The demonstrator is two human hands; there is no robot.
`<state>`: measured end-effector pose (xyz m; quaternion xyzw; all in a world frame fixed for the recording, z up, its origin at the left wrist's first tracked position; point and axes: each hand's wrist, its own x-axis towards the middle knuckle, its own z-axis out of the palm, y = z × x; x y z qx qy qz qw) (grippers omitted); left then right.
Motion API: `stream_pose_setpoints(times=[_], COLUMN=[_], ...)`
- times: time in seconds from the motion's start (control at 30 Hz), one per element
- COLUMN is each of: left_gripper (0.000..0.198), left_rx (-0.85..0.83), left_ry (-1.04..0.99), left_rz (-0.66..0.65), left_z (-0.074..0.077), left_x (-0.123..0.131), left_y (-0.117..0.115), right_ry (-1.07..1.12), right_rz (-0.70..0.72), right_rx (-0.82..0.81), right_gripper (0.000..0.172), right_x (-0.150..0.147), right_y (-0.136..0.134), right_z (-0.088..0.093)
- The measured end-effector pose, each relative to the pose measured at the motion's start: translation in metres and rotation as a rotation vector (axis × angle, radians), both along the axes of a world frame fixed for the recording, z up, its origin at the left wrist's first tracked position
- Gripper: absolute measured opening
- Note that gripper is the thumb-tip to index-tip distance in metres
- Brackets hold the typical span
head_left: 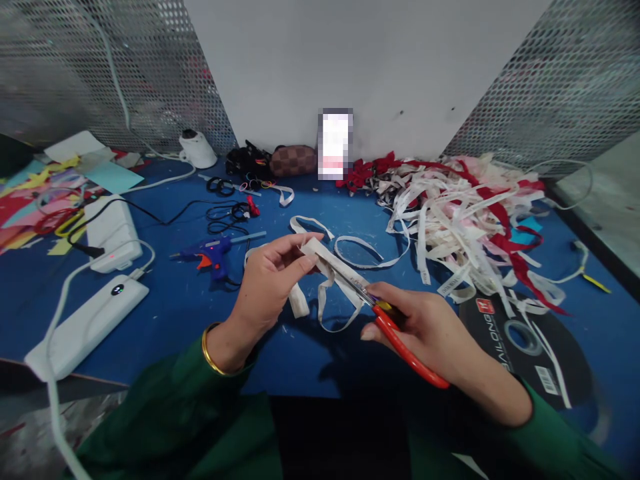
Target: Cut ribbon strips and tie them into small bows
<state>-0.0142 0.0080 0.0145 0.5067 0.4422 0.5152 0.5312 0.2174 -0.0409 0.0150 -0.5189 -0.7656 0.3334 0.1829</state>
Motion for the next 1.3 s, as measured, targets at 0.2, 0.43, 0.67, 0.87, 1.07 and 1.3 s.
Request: stream_pose_setpoints(times=[0.2, 0.43, 0.67, 0.87, 1.07, 1.3], left_gripper=[0.034, 0.036, 0.040, 0.041, 0.037, 0.032], left_rx=[-0.008, -0.044, -0.035, -0.052, -0.049, -0.025], left_ry=[0.035, 0.027, 0.027, 0.052, 0.050, 0.034], left_rz=[-0.023, -0.084, -0.087, -0.076, -0.049, 0.009], left_z=[-0.0006, 0.0023, 0.0023, 0.0029, 0.0023, -0.0007], left_x=[0.0012, 0.0039, 0.0032, 0.0015, 0.0004, -0.0008], left_y=[-0.0009, -0.0030, -0.0023, -0.0017, -0.0008, -0.0001], right_ry=[-0.035, -0.045, 0.026, 0.031, 0.023, -0.005], right_rz=[0.016, 0.040, 0.039, 0.015, 0.011, 0.002], right_rx=[0.028, 0.010, -0.075, -0.062, -0.033, 0.002], right_gripper=[0.049, 0.052, 0.049, 0.046, 0.044, 0.044], right_x=[-0.0021, -0.0020, -0.0001, 0.0006, 0.0004, -0.0007], right_y=[0.0005, 0.0007, 0.0003, 0.0000, -0.0013, -0.0005], right_z=[0.0026, 0.0025, 0.0006, -0.0014, 0.0003, -0.0012])
